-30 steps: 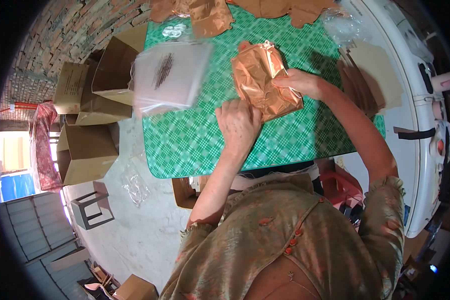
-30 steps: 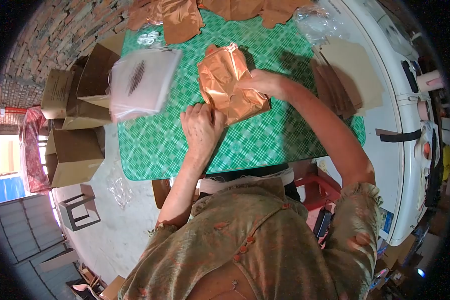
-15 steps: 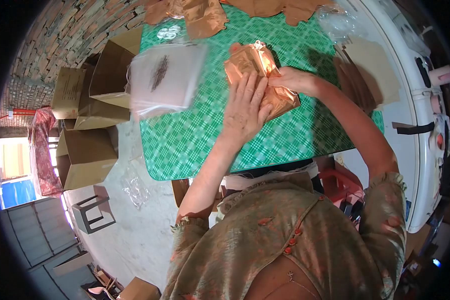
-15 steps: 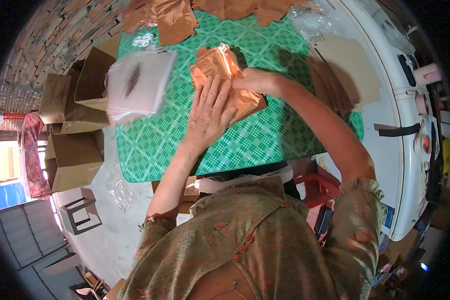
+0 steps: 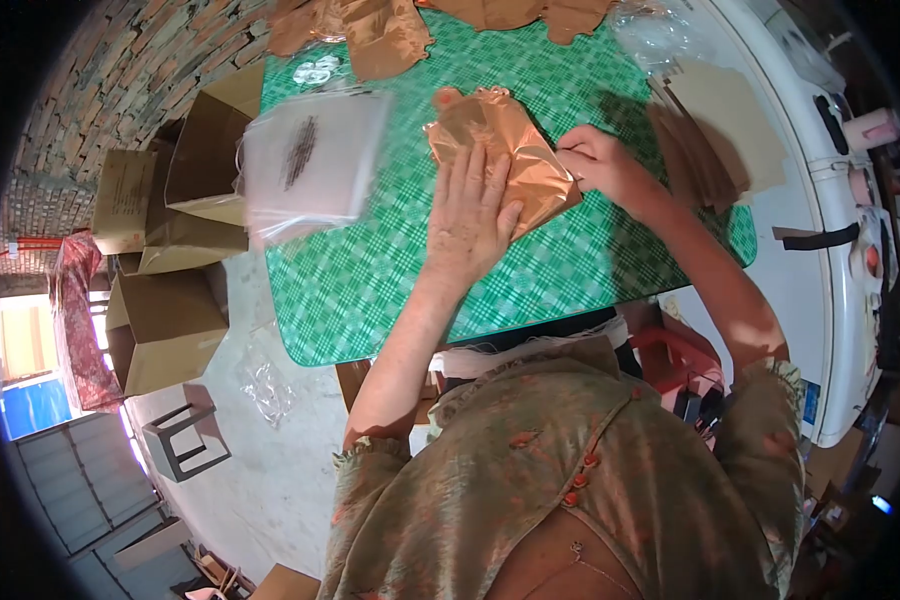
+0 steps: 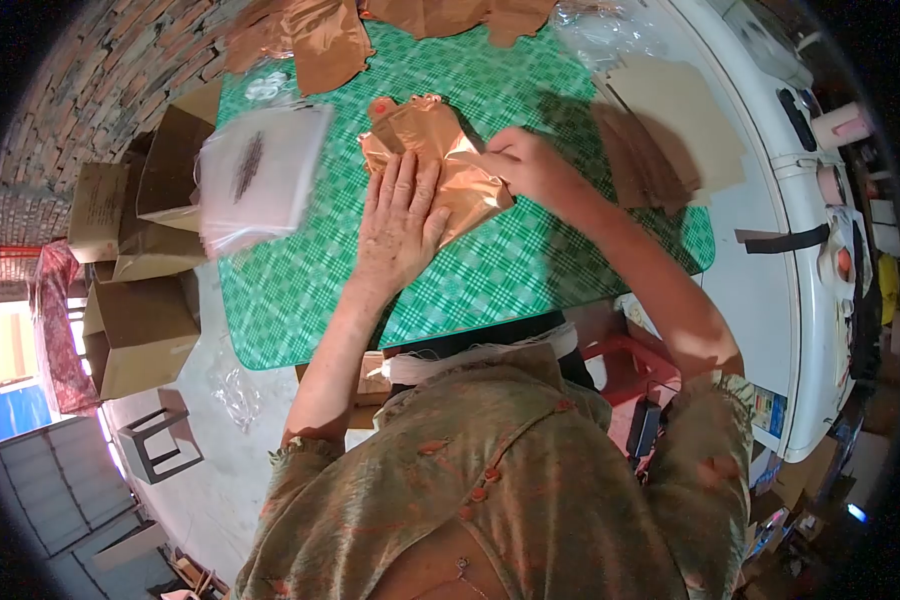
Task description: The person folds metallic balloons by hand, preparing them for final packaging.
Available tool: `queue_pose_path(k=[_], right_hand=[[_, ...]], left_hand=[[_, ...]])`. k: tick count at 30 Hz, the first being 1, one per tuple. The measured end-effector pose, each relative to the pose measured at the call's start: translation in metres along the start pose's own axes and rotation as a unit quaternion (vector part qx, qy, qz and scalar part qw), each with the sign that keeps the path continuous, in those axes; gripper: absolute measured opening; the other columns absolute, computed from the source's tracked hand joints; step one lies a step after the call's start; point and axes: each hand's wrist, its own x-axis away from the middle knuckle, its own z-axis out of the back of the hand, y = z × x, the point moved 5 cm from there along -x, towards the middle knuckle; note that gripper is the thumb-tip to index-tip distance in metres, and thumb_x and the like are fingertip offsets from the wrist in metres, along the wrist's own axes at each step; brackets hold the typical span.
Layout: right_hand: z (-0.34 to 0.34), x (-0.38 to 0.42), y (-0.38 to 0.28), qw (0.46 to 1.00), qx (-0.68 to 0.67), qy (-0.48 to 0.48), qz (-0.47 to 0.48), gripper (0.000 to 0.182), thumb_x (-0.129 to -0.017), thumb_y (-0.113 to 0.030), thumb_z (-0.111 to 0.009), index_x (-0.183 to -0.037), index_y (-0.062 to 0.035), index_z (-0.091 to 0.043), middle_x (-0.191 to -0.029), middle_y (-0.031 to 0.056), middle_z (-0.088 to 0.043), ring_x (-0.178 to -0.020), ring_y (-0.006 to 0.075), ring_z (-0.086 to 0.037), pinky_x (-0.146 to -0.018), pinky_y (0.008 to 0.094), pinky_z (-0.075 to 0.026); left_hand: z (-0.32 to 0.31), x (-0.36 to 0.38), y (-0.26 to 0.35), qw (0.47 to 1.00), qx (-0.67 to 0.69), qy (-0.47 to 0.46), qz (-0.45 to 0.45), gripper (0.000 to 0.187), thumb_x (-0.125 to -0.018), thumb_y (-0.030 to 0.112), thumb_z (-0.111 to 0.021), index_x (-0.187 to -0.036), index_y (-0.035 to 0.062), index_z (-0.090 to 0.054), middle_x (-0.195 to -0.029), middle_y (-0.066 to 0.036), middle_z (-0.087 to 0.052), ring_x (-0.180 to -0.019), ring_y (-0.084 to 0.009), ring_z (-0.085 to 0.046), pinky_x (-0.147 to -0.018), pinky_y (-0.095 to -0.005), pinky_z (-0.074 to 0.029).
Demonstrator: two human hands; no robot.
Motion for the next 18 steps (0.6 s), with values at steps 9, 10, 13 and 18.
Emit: queue_pose_path(k=[9, 10, 13, 18], right_hand=[[-0.009, 0.046, 0.017, 0.951, 0.2, 0.158, 0.173, 0.017, -0.095, -0.016, -0.076, -0.104, -0.0039, -0.068, -0.09, 0.0119, -0.072, -0.082, 0.0298, -0.068, -0.075, 0.0417, -0.055], [-0.011, 0.047, 0.018, 0.932, 0.257, 0.171, 0.19, 0.015, -0.094, -0.016, -0.077, -0.101, -0.0049, -0.069, -0.09, 0.0106, -0.071, -0.083, 0.0319, -0.067, -0.076, 0.0433, -0.054], [-0.019, 0.048, 0.018, 0.879, 0.314, 0.246, 0.261, 0.016, -0.094, -0.013, -0.076, -0.087, -0.0021, -0.067, -0.083, 0.0099, -0.06, -0.08, 0.0325, -0.059, -0.071, 0.044, -0.049], [-0.03, 0.051, 0.026, 0.823, 0.429, 0.292, 0.232, 0.023, -0.093, -0.024, -0.075, -0.081, -0.0091, -0.061, -0.084, 0.008, -0.057, -0.086, 0.0324, -0.058, -0.075, 0.0488, -0.046]], left_hand=[[0.004, 0.0, 0.002, 1.0, 0.003, -0.002, -0.001, 0.06, -0.111, 0.044, -0.047, -0.161, 0.011, -0.047, -0.167, -0.024, -0.038, -0.157, -0.0405, -0.032, -0.131, -0.055, -0.022], [0.004, 0.0, 0.001, 1.0, 0.004, 0.0, -0.003, 0.06, -0.111, 0.044, -0.047, -0.161, 0.0115, -0.047, -0.168, -0.024, -0.038, -0.157, -0.0406, -0.032, -0.131, -0.0549, -0.022], [0.002, 0.0, 0.002, 1.0, 0.004, -0.002, -0.003, 0.059, -0.111, 0.044, -0.047, -0.16, 0.0125, -0.049, -0.168, -0.024, -0.038, -0.157, -0.041, -0.032, -0.131, -0.0547, -0.022], [0.005, -0.002, 0.003, 1.0, -0.003, -0.002, -0.004, 0.057, -0.11, 0.044, -0.048, -0.159, 0.0135, -0.051, -0.168, -0.024, -0.039, -0.157, -0.0423, -0.032, -0.131, -0.0546, -0.022]])
